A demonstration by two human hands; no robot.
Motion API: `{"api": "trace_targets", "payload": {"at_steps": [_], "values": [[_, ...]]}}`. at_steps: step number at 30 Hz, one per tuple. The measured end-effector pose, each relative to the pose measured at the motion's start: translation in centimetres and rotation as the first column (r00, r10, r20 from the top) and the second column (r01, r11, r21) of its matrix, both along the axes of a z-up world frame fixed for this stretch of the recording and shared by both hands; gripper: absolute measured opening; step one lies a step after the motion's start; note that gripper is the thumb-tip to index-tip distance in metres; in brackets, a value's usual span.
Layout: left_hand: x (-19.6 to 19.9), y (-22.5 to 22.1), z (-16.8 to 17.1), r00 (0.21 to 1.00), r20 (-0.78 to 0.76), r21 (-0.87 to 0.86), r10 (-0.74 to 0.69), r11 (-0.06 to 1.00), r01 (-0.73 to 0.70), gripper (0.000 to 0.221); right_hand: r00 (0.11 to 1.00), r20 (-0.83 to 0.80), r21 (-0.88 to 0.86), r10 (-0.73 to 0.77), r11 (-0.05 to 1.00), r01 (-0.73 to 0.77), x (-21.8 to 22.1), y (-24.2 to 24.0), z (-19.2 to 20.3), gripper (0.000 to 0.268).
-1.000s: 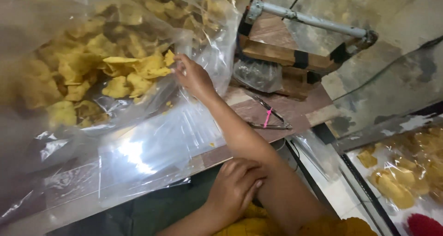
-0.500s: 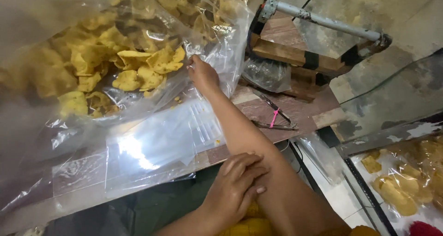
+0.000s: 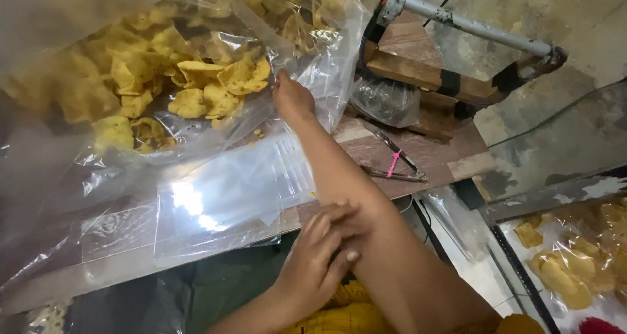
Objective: Packaging yellow snack items into small plastic bags using hands and tongs.
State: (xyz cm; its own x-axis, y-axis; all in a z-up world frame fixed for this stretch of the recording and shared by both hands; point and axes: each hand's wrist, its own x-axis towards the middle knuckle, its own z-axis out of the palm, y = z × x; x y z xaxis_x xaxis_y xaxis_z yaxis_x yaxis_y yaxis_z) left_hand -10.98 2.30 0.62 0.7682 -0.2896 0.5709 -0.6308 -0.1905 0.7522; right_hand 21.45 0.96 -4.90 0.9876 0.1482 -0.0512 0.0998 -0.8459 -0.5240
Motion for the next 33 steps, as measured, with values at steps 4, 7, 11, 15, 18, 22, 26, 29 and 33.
{"api": "trace_targets", "payload": {"at_steps": [4, 7, 11, 15, 18, 22, 26, 29, 33], "values": [[-0.6, 0.1, 0.2, 0.988, 0.058, -0.098, -0.146, 0.984, 0.151, 0.039, 0.999, -0.028, -0.005, -0.028, 1.0, 0.028, -0.1, 0.1, -0.1, 0.027], [-0.5, 0.5, 0.6, 0.972, 0.096, -0.177, -0.212, 0.958, 0.227, 0.04, 0.999, -0.028, 0.008, -0.027, 1.0, 0.027, -0.5, 0.1, 0.4, 0.026], [0.3, 0.5, -0.4, 0.998, 0.042, 0.031, 0.037, 0.999, -0.039, 0.055, 1.0, -0.005, -0.03, -0.026, 0.999, 0.026, 0.6, 0.2, -0.9, 0.021], [0.2, 0.6, 0.3, 0.997, 0.051, -0.023, -0.054, 0.998, 0.056, 0.048, 0.999, -0.019, -0.041, -0.028, 0.999, 0.027, 0.1, 0.1, -0.2, 0.029], [-0.3, 0.7, 0.3, 0.975, 0.114, -0.081, -0.188, 0.977, 0.198, 0.046, 1.0, 0.003, -0.002, -0.026, 1.0, 0.026, -0.2, 0.1, -0.3, 0.02], [-0.4, 1.0, 0.6, 0.964, 0.153, -0.172, -0.219, 0.954, 0.244, 0.05, 1.0, -0.002, -0.004, -0.03, 1.0, 0.03, -0.2, 0.0, 0.0, 0.022], [0.2, 0.5, -0.5, 0.995, 0.091, -0.012, -0.031, 0.999, 0.032, 0.064, 0.999, 0.028, 0.019, -0.027, 0.999, 0.027, 0.0, 0.1, -0.6, 0.027], [-0.2, 0.5, -0.3, 0.979, 0.124, -0.033, -0.163, 0.985, 0.168, 0.061, 0.996, 0.087, 0.018, -0.014, 1.0, 0.013, 0.2, 0.0, -1.4, 0.019], [-0.6, 0.9, 0.2, 0.934, 0.187, -0.072, -0.303, 0.944, 0.321, 0.061, 0.997, 0.071, 0.019, -0.019, 1.0, 0.018, -0.2, 0.0, -0.8, 0.019]]}}
